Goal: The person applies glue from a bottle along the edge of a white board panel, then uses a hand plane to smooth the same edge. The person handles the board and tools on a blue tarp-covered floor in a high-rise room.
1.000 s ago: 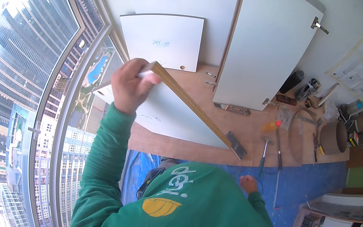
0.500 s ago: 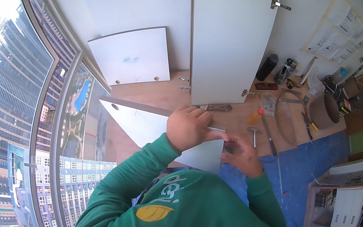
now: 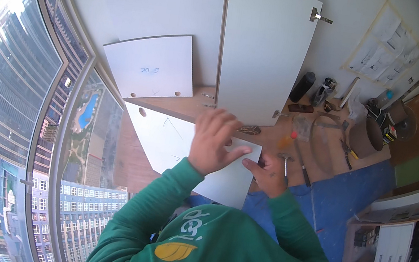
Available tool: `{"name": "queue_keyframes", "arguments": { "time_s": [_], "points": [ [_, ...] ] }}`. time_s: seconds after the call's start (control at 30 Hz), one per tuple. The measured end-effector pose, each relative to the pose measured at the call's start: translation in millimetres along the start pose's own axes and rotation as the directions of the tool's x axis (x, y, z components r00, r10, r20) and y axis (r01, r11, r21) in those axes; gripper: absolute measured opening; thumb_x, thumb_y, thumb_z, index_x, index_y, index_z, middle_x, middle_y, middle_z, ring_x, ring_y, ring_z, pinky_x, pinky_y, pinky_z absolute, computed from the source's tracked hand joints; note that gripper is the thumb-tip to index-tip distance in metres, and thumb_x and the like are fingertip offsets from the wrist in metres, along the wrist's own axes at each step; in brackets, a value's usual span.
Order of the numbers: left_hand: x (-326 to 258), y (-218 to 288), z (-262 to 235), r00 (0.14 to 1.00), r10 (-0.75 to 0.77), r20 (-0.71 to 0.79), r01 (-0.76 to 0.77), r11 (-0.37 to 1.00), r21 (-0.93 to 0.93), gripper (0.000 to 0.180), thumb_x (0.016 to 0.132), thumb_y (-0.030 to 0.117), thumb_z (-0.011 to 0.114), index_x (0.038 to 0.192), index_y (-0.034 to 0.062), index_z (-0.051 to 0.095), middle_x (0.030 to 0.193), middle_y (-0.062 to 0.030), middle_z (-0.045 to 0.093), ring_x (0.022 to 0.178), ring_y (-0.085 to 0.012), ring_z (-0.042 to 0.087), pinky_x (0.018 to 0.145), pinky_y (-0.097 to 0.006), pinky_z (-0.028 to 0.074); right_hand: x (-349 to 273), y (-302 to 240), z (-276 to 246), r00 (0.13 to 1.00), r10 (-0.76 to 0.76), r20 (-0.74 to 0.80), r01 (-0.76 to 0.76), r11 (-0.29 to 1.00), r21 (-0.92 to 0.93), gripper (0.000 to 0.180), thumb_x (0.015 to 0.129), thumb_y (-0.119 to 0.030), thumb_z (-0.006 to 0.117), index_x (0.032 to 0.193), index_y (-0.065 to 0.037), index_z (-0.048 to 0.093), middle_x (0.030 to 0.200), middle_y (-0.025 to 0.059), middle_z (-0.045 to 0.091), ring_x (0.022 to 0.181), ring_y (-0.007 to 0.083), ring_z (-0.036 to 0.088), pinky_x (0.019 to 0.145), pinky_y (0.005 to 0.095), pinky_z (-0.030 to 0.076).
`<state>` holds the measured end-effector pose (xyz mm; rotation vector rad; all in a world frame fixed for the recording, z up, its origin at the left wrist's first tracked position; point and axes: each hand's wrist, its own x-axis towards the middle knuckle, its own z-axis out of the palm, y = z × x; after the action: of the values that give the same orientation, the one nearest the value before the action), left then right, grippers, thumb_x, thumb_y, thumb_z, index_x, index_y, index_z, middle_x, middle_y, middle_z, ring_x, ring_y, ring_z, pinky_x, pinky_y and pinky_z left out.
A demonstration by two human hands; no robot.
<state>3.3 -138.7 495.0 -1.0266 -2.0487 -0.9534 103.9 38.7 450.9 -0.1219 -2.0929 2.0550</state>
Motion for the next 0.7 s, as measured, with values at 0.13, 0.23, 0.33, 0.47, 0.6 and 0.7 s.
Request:
{"name": "queue_keyframes", "arguments": {
  "time_s": [0.13,0.23,0.33,0.47,0.6,0.7],
  "points": [
    [-137,-63,-12,0.783,-0.583,-0.215,0.575,0.811,-0.104,0.049,0.092,0.025,0.076,0.127,-0.0024,0.055,0.131,-0.0236,0.055,0.125,-0.0385,0.05,0.109,-0.049,0.037,15,-17,12,0.999,-0.035,0.008,0.035,0.981,-0.192,0.031,0.094,-0.021,0.078,0.11,0.004,0.07,0.094,0.0087,0.074,0.082,0.0121,0.067,0.074,0.0291,0.054],
    [-265,-92,6,0.046,-0.999,-0.018,0.899,0.049,-0.436,0.05,0.102,0.036,0.061,0.13,-0.0039,0.052,0.122,-0.0191,0.058,0.114,-0.0314,0.055,0.101,-0.048,0.044,34,-10,15,1.0,0.023,0.005,-0.021,0.973,-0.231,0.031,0.094,-0.021,0.077,0.109,0.004,0.069,0.092,0.0078,0.074,0.08,0.0107,0.065,0.072,0.0275,0.053],
    [-301,-72,22,-0.298,-0.877,0.377,0.683,-0.472,-0.558,0.062,0.105,0.054,0.043,0.14,0.0022,0.048,0.129,-0.0174,0.057,0.12,-0.0309,0.054,0.104,-0.052,0.042,46,-4,20,0.998,-0.023,-0.055,0.012,0.984,-0.177,0.027,0.094,-0.019,0.077,0.106,0.003,0.069,0.09,0.0049,0.072,0.078,0.0085,0.063,0.07,0.0262,0.051],
    [-312,-53,51,-0.379,-0.597,0.708,0.32,-0.802,-0.505,0.079,0.104,0.069,0.026,0.151,0.0085,0.043,0.148,-0.0184,0.053,0.136,-0.0356,0.05,0.112,-0.062,0.037,56,-3,26,0.995,-0.006,-0.103,-0.008,0.99,-0.139,0.025,0.095,-0.015,0.075,0.109,0.004,0.068,0.095,0.0045,0.072,0.081,0.0087,0.063,0.075,0.0259,0.051],
    [-312,-53,77,-0.239,-0.694,0.679,0.099,-0.713,-0.694,0.081,0.104,0.07,0.025,0.154,0.0083,0.041,0.155,-0.0169,0.048,0.142,-0.0371,0.046,0.119,-0.059,0.033,62,1,25,0.997,0.001,-0.076,-0.008,0.995,-0.095,0.028,0.095,-0.015,0.075,0.113,0.005,0.067,0.102,0.0068,0.072,0.089,0.0103,0.063,0.085,0.0267,0.051],
    [-297,-50,77,-0.293,-0.702,0.65,-0.034,-0.671,-0.74,0.079,0.104,0.068,0.031,0.152,0.0073,0.044,0.153,-0.0161,0.051,0.139,-0.037,0.049,0.118,-0.054,0.037,59,7,26,0.997,-0.026,-0.076,0.025,1.0,-0.018,0.031,0.095,-0.015,0.076,0.117,0.005,0.066,0.107,0.008,0.071,0.096,0.0113,0.063,0.091,0.028,0.049]
  ]
}}
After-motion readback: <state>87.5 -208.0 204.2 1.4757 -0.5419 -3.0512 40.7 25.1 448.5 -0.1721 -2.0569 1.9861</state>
